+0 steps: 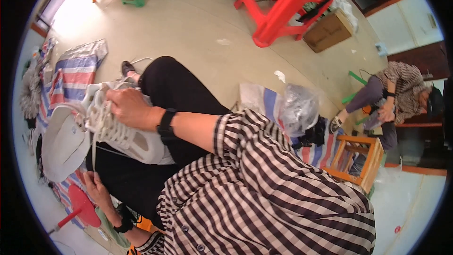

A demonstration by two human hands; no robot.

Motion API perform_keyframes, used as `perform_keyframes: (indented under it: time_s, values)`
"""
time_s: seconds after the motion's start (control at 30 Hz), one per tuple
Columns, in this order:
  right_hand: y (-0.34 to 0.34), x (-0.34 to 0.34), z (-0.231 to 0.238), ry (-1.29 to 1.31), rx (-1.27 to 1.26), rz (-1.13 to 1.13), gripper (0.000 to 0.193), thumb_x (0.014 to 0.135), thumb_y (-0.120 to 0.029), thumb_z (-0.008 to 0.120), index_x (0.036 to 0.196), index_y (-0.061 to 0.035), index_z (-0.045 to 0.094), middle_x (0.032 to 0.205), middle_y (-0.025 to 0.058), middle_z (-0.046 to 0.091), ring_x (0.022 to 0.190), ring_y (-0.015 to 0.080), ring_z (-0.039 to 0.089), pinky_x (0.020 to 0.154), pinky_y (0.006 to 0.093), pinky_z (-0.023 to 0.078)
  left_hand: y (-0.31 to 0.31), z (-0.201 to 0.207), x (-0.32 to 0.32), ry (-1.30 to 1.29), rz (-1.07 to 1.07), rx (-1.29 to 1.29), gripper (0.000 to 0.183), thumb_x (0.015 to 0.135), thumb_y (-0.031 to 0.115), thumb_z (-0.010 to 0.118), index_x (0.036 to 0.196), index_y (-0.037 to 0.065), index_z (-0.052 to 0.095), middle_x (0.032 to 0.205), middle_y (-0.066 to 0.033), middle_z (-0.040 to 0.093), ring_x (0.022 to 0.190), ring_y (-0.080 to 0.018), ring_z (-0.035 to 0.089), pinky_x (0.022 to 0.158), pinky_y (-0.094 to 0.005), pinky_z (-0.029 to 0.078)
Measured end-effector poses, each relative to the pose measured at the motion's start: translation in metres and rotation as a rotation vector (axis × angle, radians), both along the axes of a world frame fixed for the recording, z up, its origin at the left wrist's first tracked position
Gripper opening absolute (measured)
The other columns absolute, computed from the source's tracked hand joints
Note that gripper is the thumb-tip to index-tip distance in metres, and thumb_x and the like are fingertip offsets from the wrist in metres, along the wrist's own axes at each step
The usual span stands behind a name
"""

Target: Thread and tie laces on a white sneaker.

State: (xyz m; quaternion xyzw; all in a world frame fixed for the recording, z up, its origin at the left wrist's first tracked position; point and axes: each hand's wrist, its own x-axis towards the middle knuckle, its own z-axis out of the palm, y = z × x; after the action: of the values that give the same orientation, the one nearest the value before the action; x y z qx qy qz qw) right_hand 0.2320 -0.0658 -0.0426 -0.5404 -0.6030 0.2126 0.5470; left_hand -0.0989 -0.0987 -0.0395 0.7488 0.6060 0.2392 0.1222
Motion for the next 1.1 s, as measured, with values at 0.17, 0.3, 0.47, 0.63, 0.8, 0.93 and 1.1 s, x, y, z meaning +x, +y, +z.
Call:
perform_keyframes:
  time_s: [0.17, 0.3, 0.47, 0.63, 0.8, 0.93, 1.1]
  values:
    - [-0.002, 0.009, -0.001, 0.014, -0.02, 0.061, 0.02, 0.089, -0.012, 0.052, 0.103, -0.0078, 0.065, 0.081, 0.0212, 0.065, 0.074, 0.0399, 0.065, 0.065, 0.0496, 0.051, -0.008, 0.009, 0.013, -0.045, -0.053, 0.192, 0.009, 0.092, 0.008, 0.059, 0.089, 0.002, 0.055, 0.075, -0.0099, 0.05, 0.07, -0.022, 0.048, 0.066, -0.0343, 0.041]
    - [0.001, 0.006, 0.006, 0.06, -0.175, 0.056, 0.019, 0.094, -0.015, 0.054, 0.102, -0.0045, 0.067, 0.083, 0.0212, 0.067, 0.075, 0.0345, 0.067, 0.067, 0.0404, 0.05, -0.02, 0.026, 0.023, -0.154, 0.015, 0.094, 0.009, 0.091, 0.005, 0.058, 0.087, 0.001, 0.052, 0.07, -0.01, 0.047, 0.064, -0.0193, 0.045, 0.061, -0.0338, 0.039]
    - [0.0, 0.008, 0.016, -0.087, -0.081, 0.095, 0.017, 0.098, -0.018, 0.055, 0.1, -0.0043, 0.065, 0.084, 0.0201, 0.066, 0.077, 0.0376, 0.065, 0.066, 0.0417, 0.049, -0.025, 0.038, 0.013, -0.178, 0.041, -0.019, 0.008, 0.09, 0.003, 0.057, 0.088, 0.001, 0.049, 0.069, -0.0144, 0.048, 0.06, -0.0271, 0.047, 0.058, -0.0359, 0.039]
    - [-0.002, 0.004, 0.023, -0.167, -0.011, 0.089, 0.018, 0.099, -0.021, 0.057, 0.098, -0.004, 0.063, 0.083, 0.0199, 0.065, 0.077, 0.0393, 0.064, 0.065, 0.0442, 0.049, -0.031, 0.038, -0.001, -0.186, 0.052, -0.062, 0.008, 0.091, 0.003, 0.057, 0.088, 0.002, 0.049, 0.065, -0.015, 0.051, 0.057, -0.0291, 0.051, 0.056, -0.037, 0.041]
    - [-0.004, 0.009, 0.031, -0.229, -0.09, 0.148, 0.012, 0.094, -0.015, 0.056, 0.096, -0.0038, 0.06, 0.087, 0.0179, 0.068, 0.082, 0.0385, 0.066, 0.071, 0.0476, 0.052, -0.035, 0.03, -0.012, -0.17, 0.087, -0.039, 0.008, 0.092, 0.004, 0.057, 0.087, 0.002, 0.05, 0.064, -0.0146, 0.051, 0.056, -0.0275, 0.05, 0.055, -0.0366, 0.041]
    - [-0.005, 0.011, 0.035, -0.218, -0.111, 0.179, 0.011, 0.092, -0.014, 0.058, 0.096, -0.0032, 0.059, 0.086, 0.0169, 0.068, 0.081, 0.0371, 0.066, 0.071, 0.0465, 0.052, -0.035, 0.023, -0.016, -0.212, 0.101, -0.048, 0.008, 0.093, 0.004, 0.055, 0.087, 0.002, 0.051, 0.064, -0.0142, 0.05, 0.056, -0.0256, 0.05, 0.055, -0.0361, 0.041]
    - [-0.01, 0.015, 0.036, -0.21, -0.151, 0.225, 0.012, 0.092, -0.014, 0.058, 0.095, -0.0024, 0.06, 0.084, 0.0172, 0.067, 0.081, 0.037, 0.066, 0.07, 0.0461, 0.051, -0.037, 0.02, -0.023, -0.079, 0.125, 0.05, 0.007, 0.091, 0.005, 0.057, 0.088, 0.002, 0.052, 0.066, -0.0164, 0.053, 0.059, -0.0287, 0.054, 0.057, -0.0369, 0.043]
